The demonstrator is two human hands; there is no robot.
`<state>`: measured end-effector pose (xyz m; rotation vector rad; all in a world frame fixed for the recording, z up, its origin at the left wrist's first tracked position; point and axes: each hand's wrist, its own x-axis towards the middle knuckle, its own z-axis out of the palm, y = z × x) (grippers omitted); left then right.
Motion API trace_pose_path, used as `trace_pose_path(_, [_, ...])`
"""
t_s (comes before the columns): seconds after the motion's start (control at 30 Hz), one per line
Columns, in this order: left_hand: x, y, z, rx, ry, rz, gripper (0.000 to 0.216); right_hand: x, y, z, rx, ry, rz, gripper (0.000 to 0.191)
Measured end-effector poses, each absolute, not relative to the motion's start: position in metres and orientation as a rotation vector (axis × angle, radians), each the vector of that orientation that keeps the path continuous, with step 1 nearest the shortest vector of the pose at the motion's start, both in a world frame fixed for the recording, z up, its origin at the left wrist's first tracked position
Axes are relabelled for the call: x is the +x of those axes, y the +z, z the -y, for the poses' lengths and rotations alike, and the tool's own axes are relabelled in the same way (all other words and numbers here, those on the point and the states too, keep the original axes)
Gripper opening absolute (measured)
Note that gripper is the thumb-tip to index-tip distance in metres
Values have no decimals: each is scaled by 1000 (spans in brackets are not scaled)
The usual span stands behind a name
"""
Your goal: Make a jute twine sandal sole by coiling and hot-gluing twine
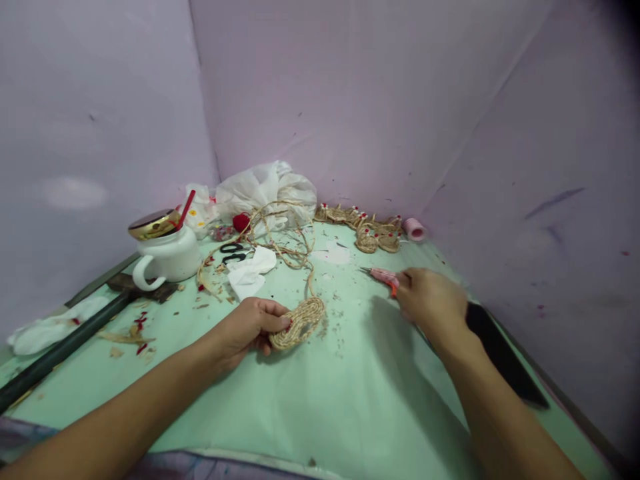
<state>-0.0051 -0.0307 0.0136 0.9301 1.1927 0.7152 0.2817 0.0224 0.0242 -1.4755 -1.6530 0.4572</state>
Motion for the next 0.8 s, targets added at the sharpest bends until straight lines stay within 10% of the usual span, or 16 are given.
trace_pose_path(0.43, [-22,19,33,990,635,-1106,34,187,32,-47,-742,406,2787,15])
trace_pose_path(0.8, [4,14,10,1204,512,-1306,24,248,26,14,-1362,-267,2746,25])
